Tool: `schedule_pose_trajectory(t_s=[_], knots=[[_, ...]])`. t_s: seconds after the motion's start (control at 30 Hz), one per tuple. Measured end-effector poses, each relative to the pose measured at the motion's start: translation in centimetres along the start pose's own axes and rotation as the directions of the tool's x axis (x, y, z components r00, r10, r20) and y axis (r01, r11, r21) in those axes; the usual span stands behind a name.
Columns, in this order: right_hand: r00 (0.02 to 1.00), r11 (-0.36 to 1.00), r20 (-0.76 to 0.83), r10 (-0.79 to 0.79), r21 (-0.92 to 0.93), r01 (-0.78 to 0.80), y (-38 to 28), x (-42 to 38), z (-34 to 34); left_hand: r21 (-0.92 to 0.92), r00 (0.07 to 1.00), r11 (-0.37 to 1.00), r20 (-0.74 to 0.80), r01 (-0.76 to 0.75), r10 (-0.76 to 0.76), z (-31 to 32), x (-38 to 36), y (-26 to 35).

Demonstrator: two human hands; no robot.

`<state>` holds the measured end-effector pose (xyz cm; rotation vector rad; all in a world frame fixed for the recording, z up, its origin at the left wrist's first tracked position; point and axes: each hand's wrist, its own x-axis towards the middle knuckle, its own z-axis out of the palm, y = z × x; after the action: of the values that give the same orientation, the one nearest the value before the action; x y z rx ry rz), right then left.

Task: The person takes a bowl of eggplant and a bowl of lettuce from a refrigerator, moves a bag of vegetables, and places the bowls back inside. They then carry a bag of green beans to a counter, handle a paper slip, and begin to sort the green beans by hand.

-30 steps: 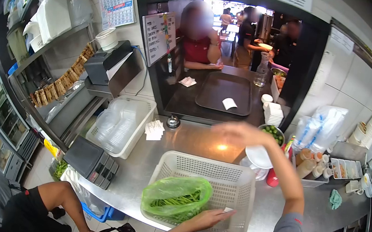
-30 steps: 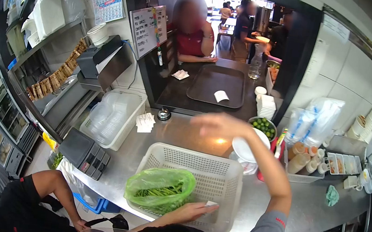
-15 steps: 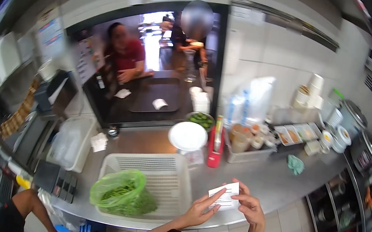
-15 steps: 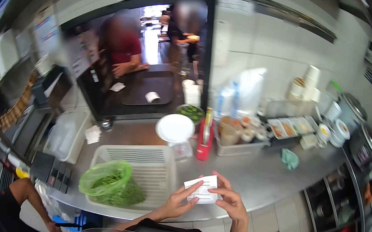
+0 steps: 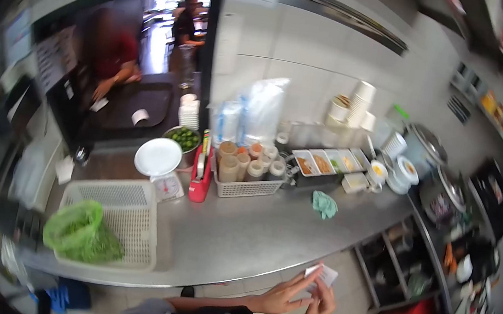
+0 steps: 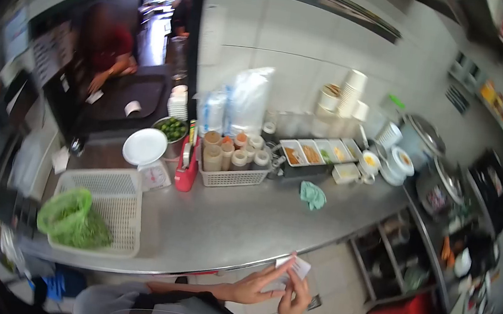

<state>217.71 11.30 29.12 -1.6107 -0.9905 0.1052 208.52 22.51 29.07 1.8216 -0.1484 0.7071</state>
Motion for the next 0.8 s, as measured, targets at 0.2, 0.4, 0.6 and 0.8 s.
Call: schedule_pose_trajectory(t_s=[0.2, 0.4, 0.6, 0.8], knots=[[0.998, 0.993, -0.065, 0.028, 0.114, -0.020, 1.4, -1.9, 1.8, -0.319, 0.980, 0.943, 0.132, -0.100, 0.149, 3.3, 1.7, -1.8], [0.995, 0.993, -0.080, -0.058, 0.096, 0.066, -2.4, 0.7, 1.9, -0.637, 0.927, 0.723, 0.376, 0.269, -0.014, 2.6, 3.0, -0.6], [0.998, 0.994, 0.006, -0.059, 0.093, 0.058, -0.4, 2.6, 1.8, -0.556, 0.995, 0.831, 0.074, -0.010, 0.062, 1.0, 5.8, -1.6], [0.977, 0.957, -0.170, 0.127, 0.281, -0.075, 0.1, 3.6, 1.7, -0.523, 0.999, 0.852, -0.042, -0.018, -0.004, 1.0, 6.9, -2.5]])
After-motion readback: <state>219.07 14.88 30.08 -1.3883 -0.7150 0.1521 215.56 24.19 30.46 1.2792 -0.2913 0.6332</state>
